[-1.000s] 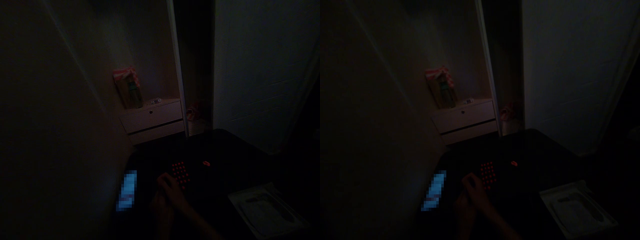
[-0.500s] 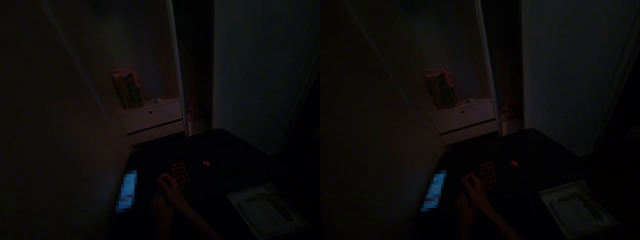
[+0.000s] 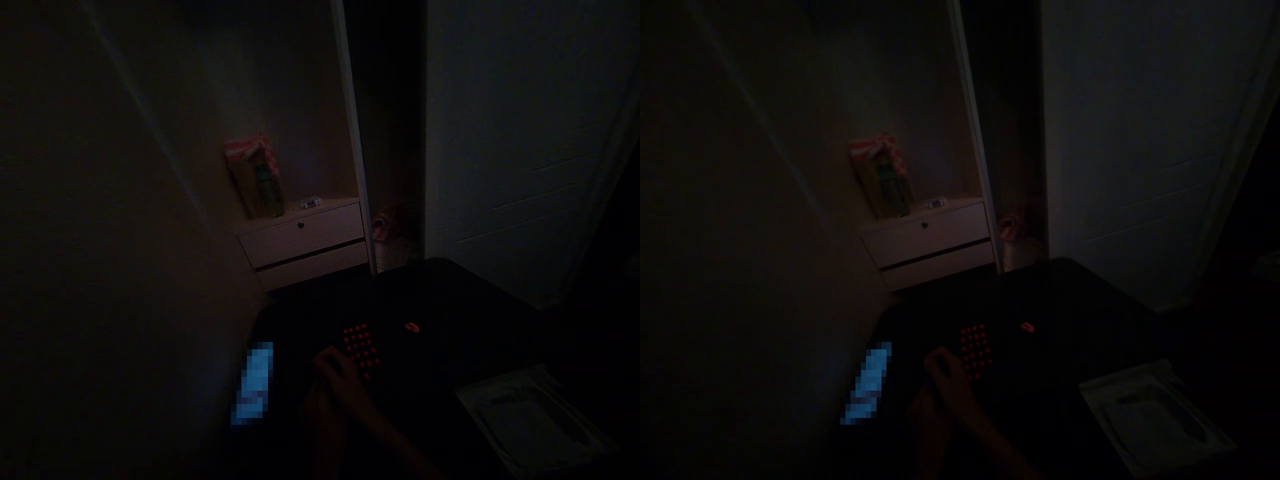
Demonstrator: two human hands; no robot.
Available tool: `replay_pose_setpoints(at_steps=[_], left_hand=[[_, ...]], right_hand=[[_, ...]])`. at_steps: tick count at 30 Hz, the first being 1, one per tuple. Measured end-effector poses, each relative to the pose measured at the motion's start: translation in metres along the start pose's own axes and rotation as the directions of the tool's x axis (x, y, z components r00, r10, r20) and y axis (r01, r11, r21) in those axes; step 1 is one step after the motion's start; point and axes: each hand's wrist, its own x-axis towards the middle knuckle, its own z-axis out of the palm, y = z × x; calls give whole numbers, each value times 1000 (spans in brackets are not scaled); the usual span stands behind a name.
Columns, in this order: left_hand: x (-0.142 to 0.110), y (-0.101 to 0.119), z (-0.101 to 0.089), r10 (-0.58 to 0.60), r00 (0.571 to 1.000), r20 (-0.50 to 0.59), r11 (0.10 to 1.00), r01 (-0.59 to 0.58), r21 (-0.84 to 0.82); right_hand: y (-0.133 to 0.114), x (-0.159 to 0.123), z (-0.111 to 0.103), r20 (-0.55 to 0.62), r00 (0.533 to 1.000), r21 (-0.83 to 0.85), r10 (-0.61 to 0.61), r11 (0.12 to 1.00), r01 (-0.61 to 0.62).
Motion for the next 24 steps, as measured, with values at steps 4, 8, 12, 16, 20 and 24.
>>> replay_pose_setpoints(at_steps=[4,8,12,16,20,24], left_hand=[[0,2,-1,-8,1000,-3,1000,8,0],[0,2,-1,-13,1000,-5,1000,13,0],[0,0,0,-14,1000,-3,1000,14,6],[1,-1,0,-5,1000,0,1000,5,7],[1,0,0,-3,1000,2,1000,3,5],[0,1,-1,-6,1000,5,1000,6,3]], right_hand=[[2,1,1,-9,1000,16,3,1000,-3],[4,2,1,-10,1000,16,3,1000,-3],[3,2,1,-9,1000,13,-5,1000,5],[2,1,1,-8,1000,11,-5,1000,5],[1,0,0,4,1000,-12,-1,1000,1],[0,0,0,-1,1000,-16,7,1000,-7]])
